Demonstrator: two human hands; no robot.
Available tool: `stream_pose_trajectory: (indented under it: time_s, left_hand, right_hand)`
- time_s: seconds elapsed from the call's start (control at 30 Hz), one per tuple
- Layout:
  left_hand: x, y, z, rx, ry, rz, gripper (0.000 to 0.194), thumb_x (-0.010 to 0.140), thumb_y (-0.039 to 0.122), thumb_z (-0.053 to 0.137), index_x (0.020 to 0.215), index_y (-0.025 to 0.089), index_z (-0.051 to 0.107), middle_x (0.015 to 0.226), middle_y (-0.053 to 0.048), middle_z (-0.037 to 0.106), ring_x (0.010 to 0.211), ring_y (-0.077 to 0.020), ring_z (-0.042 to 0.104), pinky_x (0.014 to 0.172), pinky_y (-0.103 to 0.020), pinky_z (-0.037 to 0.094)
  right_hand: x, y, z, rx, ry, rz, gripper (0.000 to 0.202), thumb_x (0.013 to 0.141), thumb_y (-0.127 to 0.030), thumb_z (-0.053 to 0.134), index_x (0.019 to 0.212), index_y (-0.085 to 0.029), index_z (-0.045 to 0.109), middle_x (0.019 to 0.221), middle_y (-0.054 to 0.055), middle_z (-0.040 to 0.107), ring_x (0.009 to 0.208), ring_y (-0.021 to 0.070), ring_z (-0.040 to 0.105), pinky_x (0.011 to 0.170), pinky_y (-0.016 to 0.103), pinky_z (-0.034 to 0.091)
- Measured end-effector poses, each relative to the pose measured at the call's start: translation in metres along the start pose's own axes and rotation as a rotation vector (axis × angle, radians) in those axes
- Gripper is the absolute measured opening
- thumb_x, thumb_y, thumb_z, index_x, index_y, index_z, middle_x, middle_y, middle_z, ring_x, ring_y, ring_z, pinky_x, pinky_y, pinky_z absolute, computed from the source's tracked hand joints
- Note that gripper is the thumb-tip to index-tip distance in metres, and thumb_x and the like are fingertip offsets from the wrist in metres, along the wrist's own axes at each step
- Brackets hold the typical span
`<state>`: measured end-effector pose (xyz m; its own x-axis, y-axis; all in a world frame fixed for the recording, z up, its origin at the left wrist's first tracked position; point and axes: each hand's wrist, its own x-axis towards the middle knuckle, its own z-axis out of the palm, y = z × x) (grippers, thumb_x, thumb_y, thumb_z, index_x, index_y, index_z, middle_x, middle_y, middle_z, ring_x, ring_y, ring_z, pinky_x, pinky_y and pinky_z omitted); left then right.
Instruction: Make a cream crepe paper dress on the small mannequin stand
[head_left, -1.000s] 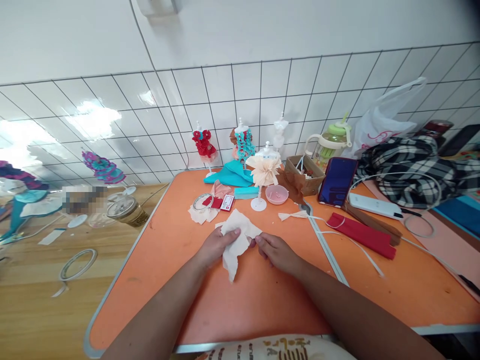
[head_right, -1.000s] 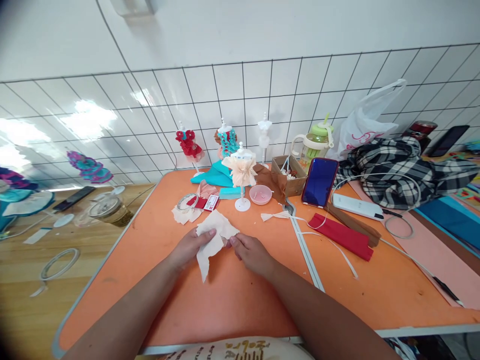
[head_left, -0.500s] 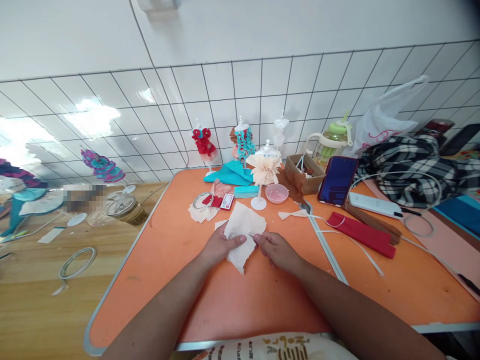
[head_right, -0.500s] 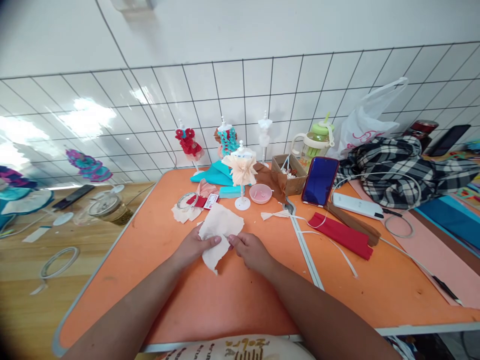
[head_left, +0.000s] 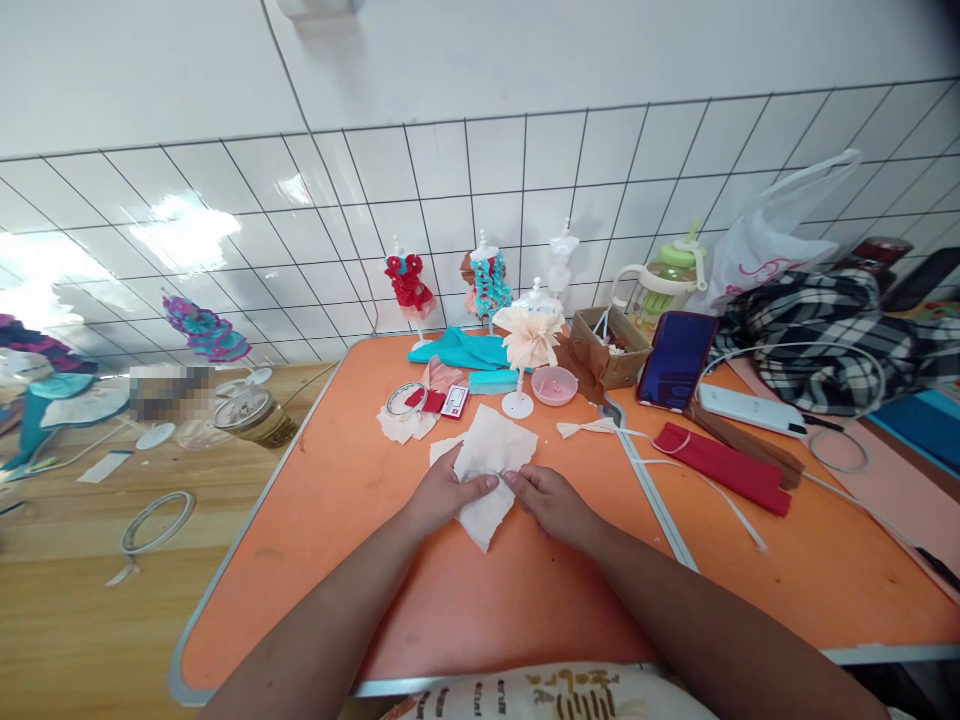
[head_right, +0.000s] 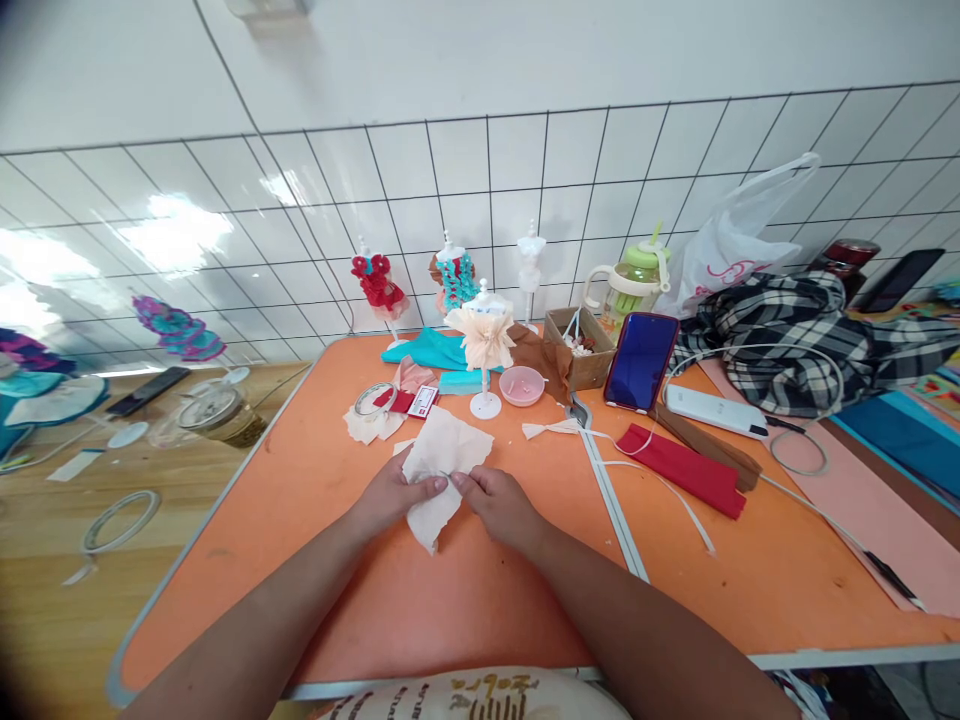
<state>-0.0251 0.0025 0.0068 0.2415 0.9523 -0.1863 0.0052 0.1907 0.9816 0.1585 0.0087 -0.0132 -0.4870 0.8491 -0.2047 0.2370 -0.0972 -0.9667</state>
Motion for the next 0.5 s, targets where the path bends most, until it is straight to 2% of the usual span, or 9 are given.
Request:
stream_pose_trajectory:
  time_s: [0.13,0.3,0.5]
  left_hand:
    - [-0.001,0.0,0.0,0.015,-0.003,-0.014,0.044,0.067,0.037,0.075,0.101,0.016,0.055,0.088,-0.004,0.067,0.074,-0.0182,0.063,0.063,-0.027,0.049]
    - [-0.001,0.0,-0.007,-0.039,-0.041,0.016,0.039,0.069,0.037,0.072,0.096,0.015,0.056,0.081,-0.004,0.066,0.069,-0.018,0.062,0.059,-0.027,0.049]
    - [-0.001,0.001,-0.012,-0.047,-0.039,-0.003,0.039,0.071,0.038,0.071,0.097,0.014,0.054,0.08,-0.006,0.066,0.066,-0.0187,0.062,0.058,-0.028,0.048]
  right_hand:
    - [0.002,0.003,-0.001,-0.052,0.02,-0.062,0.045,0.086,-0.058,0.041,0.063,-0.019,0.041,0.056,-0.005,0.033,0.048,0.0075,0.029,0.043,0.02,0.024]
    - [0.002,0.002,-0.005,-0.086,0.044,-0.091,0.043,0.088,-0.055,0.037,0.072,-0.018,0.052,0.056,-0.005,0.036,0.051,0.0092,0.033,0.048,0.021,0.027]
    - [-0.002,0.0,-0.005,-0.067,-0.052,-0.041,0.043,0.091,-0.054,0.031,0.081,-0.019,0.055,0.057,-0.005,0.039,0.044,0.0085,0.036,0.041,0.019,0.03]
